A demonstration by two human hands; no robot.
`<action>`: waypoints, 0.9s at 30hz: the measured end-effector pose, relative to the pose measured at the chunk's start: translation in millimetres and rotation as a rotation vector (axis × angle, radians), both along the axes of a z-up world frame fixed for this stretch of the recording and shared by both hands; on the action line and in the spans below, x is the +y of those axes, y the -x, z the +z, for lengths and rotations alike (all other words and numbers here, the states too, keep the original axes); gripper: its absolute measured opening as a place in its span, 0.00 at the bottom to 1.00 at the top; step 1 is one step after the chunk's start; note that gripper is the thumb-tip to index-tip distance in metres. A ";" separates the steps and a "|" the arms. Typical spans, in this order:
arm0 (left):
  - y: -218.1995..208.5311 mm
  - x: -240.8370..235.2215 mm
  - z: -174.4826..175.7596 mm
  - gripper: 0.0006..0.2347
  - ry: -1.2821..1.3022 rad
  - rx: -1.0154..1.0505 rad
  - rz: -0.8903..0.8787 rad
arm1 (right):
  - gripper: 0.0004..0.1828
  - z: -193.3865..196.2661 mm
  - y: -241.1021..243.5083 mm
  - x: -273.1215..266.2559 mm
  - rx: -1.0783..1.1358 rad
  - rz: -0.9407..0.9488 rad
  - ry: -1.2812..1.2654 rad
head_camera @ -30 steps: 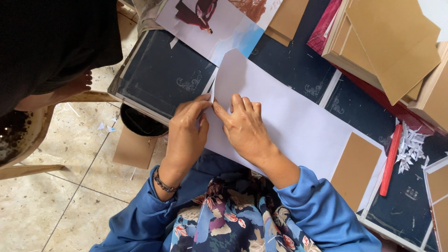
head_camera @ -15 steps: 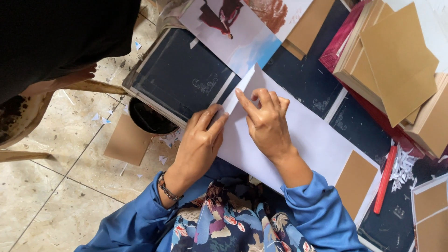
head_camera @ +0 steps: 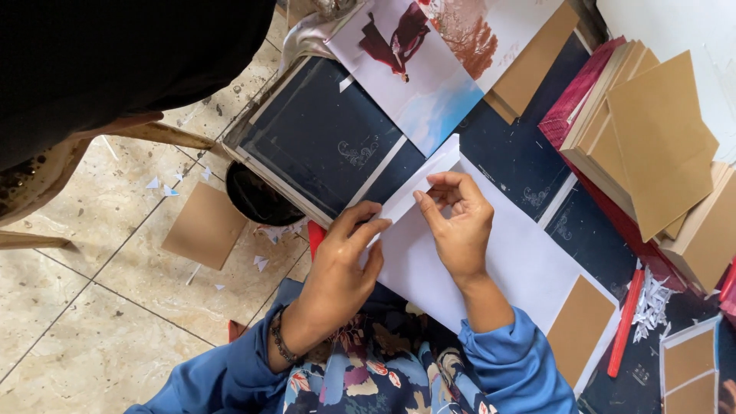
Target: The person places brown cardboard pieces onto a white sheet, aligns them in a row, and smooths the edges. They then use scissors to trim the excess white sheet around the cardboard pieces.
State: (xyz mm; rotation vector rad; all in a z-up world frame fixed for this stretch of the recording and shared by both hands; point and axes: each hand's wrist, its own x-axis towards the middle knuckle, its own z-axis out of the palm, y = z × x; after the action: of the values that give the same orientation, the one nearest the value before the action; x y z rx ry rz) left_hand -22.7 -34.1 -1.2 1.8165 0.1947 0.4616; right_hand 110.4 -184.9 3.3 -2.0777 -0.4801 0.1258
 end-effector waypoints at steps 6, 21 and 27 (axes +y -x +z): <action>5.3 -12.2 13.2 0.11 0.021 -0.175 -0.079 | 0.31 13.3 9.5 4.0 0.458 -0.238 -0.612; 10.0 -62.7 30.9 0.13 -0.191 -0.429 -0.288 | 0.36 33.4 18.2 -71.5 0.736 -0.164 -0.945; 11.9 -68.2 35.9 0.21 -0.193 -0.390 -0.222 | 0.34 35.7 20.5 -75.7 0.759 -0.148 -1.001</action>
State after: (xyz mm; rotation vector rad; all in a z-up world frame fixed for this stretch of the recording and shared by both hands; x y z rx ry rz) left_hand -34.6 -102.4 34.7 1.8672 -0.3268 0.6822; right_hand 89.8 -260.5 38.9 -0.9601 0.0981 0.4586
